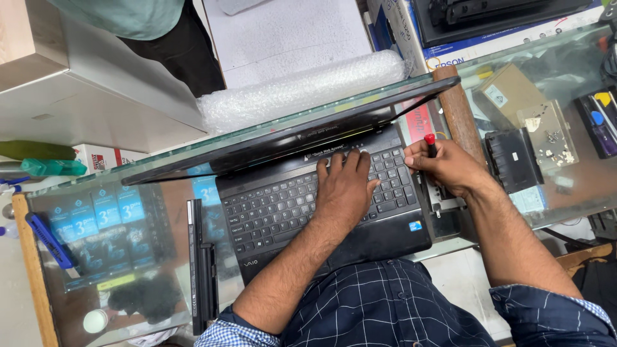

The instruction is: The person unscrews screws on the bottom cover of a laptop using a screwdriver, opens the laptop lid, and works on the keyboard and internal components. They then remove the bottom panel and lift it off, exposing the internal fan and motherboard.

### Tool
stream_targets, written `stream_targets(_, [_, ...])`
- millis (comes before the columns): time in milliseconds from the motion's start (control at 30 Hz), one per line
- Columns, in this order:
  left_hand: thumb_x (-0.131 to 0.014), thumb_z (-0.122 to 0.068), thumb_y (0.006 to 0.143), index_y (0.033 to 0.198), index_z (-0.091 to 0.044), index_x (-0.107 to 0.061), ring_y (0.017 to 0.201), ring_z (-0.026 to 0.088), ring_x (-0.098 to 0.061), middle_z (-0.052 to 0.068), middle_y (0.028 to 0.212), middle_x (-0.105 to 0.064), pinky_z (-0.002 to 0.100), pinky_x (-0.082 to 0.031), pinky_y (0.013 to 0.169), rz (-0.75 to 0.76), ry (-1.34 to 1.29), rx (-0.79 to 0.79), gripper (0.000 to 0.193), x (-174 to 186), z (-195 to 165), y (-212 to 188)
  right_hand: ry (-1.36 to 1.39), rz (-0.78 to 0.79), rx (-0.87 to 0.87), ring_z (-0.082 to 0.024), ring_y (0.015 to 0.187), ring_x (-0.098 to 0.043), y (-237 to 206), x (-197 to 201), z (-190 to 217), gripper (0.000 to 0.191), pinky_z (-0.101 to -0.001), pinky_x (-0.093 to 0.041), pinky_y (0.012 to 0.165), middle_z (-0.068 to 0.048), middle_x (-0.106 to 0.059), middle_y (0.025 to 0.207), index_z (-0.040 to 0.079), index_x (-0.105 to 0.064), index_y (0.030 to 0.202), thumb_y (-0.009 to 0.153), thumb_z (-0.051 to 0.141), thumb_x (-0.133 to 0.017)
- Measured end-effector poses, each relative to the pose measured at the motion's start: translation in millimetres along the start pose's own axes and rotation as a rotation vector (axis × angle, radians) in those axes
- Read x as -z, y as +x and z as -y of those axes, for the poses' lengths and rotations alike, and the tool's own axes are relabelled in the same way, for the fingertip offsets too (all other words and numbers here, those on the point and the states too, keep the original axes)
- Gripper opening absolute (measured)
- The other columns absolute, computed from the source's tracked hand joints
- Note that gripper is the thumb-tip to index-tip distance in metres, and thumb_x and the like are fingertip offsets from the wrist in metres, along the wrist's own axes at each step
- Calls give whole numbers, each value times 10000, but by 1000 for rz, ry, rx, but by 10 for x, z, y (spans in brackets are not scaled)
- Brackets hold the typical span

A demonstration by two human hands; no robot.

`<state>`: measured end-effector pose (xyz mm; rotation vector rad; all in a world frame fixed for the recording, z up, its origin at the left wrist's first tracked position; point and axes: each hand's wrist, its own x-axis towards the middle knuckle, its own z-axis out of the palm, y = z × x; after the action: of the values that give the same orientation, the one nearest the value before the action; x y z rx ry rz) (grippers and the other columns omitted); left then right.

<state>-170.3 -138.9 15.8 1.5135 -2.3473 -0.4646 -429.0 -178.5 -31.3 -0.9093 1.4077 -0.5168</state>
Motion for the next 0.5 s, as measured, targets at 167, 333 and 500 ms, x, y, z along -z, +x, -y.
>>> stream_targets(167, [-751, -336, 887, 1273, 12, -614, 1126, 319, -539, 138, 1214, -594, 545, -392, 1022, -56, -9, -14, 538, -60, -33, 25, -25, 15, 55, -42, 629, -597, -11, -29, 63, 217, -200, -423, 500, -50, -700, 817, -1, -717, 1069, 901, 132, -752])
stream_targets(333, [-756, -306, 887, 1190, 0, -633, 1067, 310, -549, 128, 1132, -603, 491, -421, 941, -64, -65, 23, 448, -111, -129, 73, -125, -67, -22, -104, 564, -487, -34, -42, 61, 198, -251, -349, 464, -46, -695, 798, 14, -734, 1051, 908, 150, -736])
stream_targets(500, [-756, -328, 882, 1150, 13, -625, 1055, 318, -543, 140, 1085, -592, 487, -421, 944, -80, 5, -15, 453, -78, -193, 78, -199, -88, 74, -88, 664, -589, -18, -87, 59, 197, -254, -424, 543, -36, -704, 786, 17, -750, 1047, 912, 160, -732])
